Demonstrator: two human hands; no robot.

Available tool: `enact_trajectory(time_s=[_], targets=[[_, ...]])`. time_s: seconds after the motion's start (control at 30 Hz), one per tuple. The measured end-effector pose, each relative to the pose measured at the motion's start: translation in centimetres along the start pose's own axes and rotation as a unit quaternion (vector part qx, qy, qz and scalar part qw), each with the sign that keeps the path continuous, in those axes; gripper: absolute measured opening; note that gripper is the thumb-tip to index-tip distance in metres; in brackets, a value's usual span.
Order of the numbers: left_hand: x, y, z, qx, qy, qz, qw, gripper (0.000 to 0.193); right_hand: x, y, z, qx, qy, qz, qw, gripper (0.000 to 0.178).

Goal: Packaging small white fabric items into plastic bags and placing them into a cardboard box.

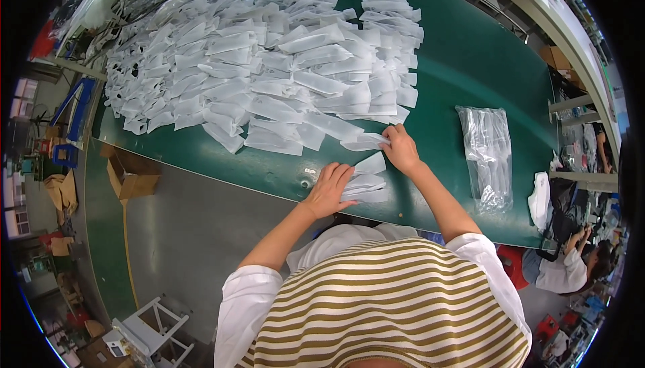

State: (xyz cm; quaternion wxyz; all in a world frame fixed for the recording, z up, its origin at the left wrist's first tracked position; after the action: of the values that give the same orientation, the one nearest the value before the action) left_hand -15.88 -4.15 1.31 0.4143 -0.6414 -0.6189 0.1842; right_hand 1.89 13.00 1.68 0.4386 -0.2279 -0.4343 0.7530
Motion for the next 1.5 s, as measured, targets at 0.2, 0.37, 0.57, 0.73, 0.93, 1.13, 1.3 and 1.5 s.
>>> enact_trajectory(time_s=[0.2, 0.37, 0.57, 0.73, 0.93, 1.13, 1.3, 1.5], targets=[[2.0, 1.3, -0.3, 0.002, 0.107, 0.047, 0.993, 0.087, -1.4, -0.8, -0.1, 0.110, -0.011, 0.048, 0.993, 0.027], [2.2, 1.1, -1.5, 0.025, 0.080, 0.020, 0.996, 0.084, -3.7, -1.2, 0.0, 0.116, -0.096, 0.083, 0.985, 0.024], [3.0, 1.1, -1.7, 0.035, 0.056, 0.047, 0.997, 0.083, -4.4, -3.2, 0.7, 0.114, -0.130, 0.110, 0.979, 0.023], [2.7, 2.6, -1.3, -0.018, 0.030, 0.040, 0.999, 0.088, -6.2, -4.5, 2.2, 0.033, -0.189, -0.020, 0.981, 0.024], [3.0, 3.0, -2.0, -0.060, 0.014, 0.030, 0.998, 0.093, -7.4, -2.3, 0.4, 0.028, -0.077, 0.061, 0.995, 0.027], [3.1, 2.5, -2.7, -0.015, 0.027, 0.048, 0.998, 0.097, -7.6, -1.8, -0.2, 0.050, -0.127, 0.073, 0.988, 0.027], [4.0, 1.1, -4.1, 0.064, 0.020, 0.094, 0.993, 0.105, -8.1, -1.1, -0.5, 0.049, -0.153, -0.010, 0.987, 0.027], [3.9, 1.1, -3.2, 0.017, -0.003, 0.105, 0.994, 0.107, -7.3, -1.7, -0.9, 0.075, -0.138, -0.013, 0.987, 0.026]])
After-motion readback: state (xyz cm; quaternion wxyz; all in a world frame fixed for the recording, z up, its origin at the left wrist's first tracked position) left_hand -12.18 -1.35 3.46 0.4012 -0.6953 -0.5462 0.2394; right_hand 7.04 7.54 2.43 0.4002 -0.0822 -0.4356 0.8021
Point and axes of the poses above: each hand's wrist, its own x-axis towards the middle knuckle, its own y-axis out of the palm, z = x × y, the point moved 2 cm from there along x, towards the middle knuckle, and after that the axes turned 5 degrees about -z, right-handed, at the moved point
